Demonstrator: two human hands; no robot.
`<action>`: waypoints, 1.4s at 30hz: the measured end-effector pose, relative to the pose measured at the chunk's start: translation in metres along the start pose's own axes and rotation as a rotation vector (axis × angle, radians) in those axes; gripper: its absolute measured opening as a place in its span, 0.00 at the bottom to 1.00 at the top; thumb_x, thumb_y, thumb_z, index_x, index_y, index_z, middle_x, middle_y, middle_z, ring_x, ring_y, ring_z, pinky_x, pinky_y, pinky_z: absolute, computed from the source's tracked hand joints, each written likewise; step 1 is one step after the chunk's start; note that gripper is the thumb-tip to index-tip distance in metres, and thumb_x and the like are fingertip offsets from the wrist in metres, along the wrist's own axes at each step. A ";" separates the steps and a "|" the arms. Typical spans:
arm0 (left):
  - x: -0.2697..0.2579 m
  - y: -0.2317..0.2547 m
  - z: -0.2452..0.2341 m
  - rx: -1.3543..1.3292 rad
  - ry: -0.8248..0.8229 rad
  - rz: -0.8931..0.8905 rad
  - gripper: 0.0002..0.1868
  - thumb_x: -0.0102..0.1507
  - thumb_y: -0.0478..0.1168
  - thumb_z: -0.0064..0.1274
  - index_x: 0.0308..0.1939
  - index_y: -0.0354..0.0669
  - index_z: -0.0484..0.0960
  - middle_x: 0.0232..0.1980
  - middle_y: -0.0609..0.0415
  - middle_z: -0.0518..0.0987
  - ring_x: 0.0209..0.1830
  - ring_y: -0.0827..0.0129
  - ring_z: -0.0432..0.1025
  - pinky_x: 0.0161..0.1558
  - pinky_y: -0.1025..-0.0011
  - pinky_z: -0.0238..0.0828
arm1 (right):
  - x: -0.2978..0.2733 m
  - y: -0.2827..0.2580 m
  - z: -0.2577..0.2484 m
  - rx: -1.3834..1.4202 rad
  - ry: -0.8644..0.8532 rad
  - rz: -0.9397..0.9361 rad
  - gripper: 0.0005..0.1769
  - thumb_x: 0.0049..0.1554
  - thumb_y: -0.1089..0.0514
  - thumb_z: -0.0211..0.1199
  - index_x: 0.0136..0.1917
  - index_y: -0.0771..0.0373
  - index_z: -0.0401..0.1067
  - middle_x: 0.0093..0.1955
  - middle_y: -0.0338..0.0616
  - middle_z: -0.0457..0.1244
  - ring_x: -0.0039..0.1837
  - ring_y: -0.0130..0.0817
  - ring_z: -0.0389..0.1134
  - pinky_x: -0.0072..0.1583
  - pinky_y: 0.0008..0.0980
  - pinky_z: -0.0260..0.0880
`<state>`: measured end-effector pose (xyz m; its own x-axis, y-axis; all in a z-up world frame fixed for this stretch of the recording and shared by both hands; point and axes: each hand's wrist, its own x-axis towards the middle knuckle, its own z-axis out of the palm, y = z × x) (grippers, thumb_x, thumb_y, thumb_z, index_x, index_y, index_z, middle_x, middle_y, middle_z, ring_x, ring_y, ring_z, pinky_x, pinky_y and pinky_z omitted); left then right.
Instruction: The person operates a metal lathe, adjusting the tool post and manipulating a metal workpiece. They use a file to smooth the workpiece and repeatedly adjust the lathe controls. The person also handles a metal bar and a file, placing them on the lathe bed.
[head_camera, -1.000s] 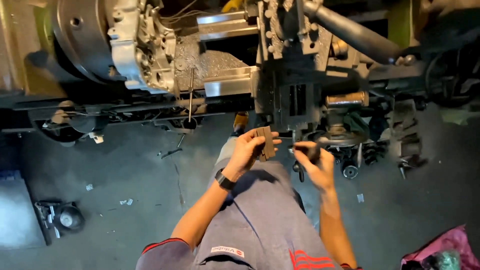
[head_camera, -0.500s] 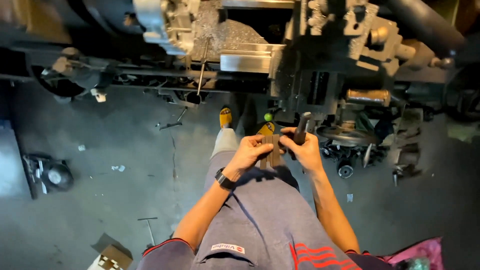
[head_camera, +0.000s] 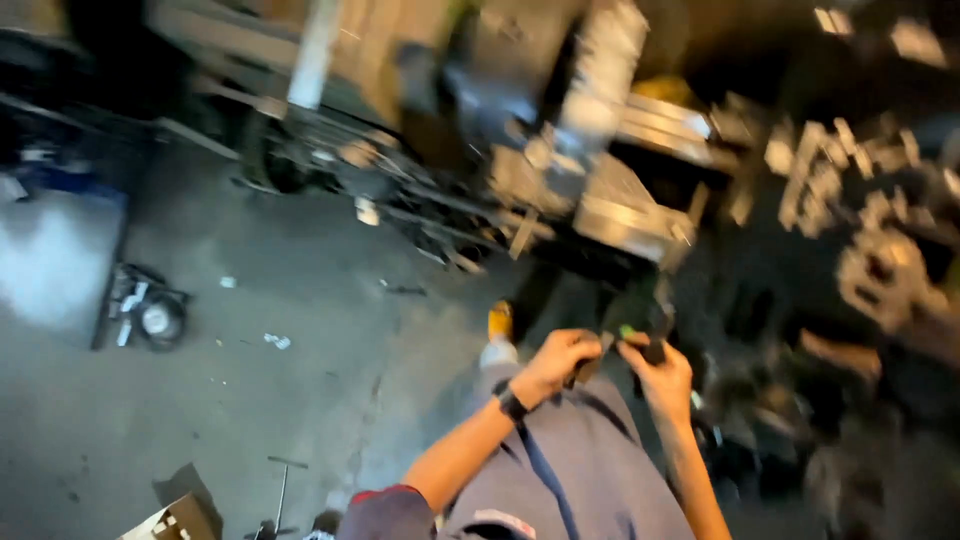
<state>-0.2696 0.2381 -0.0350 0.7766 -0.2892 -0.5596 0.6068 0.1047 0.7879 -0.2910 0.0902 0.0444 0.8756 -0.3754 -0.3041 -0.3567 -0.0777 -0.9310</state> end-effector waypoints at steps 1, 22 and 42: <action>-0.005 0.026 -0.016 0.027 -0.005 -0.071 0.07 0.56 0.42 0.53 0.27 0.44 0.75 0.23 0.59 0.69 0.23 0.79 0.62 0.24 0.79 0.57 | 0.000 0.001 0.005 -0.036 0.026 0.095 0.10 0.43 0.62 0.69 0.41 0.64 0.75 0.42 0.46 0.66 0.46 0.29 0.65 0.51 0.27 0.63; -0.002 0.166 -0.078 0.113 -0.232 0.206 0.03 0.57 0.34 0.54 0.34 0.39 0.81 0.18 0.58 0.70 0.16 0.80 0.62 0.22 0.83 0.62 | -0.002 -0.066 0.122 0.219 0.230 0.054 0.09 0.41 0.70 0.65 0.38 0.65 0.73 0.15 0.44 0.54 0.16 0.27 0.52 0.22 0.23 0.54; -0.007 0.100 -0.066 -0.355 -0.213 -0.150 0.09 0.60 0.31 0.50 0.41 0.26 0.74 0.40 0.32 0.77 0.38 0.49 0.75 0.32 0.62 0.76 | -0.021 -0.064 0.107 0.071 0.404 0.214 0.02 0.43 0.67 0.64 0.32 0.66 0.71 0.18 0.45 0.58 0.22 0.26 0.60 0.24 0.21 0.57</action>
<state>-0.2027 0.3134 0.0307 0.6458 -0.5123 -0.5661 0.7596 0.3567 0.5438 -0.2517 0.2017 0.0884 0.5822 -0.7072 -0.4012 -0.4805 0.0989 -0.8714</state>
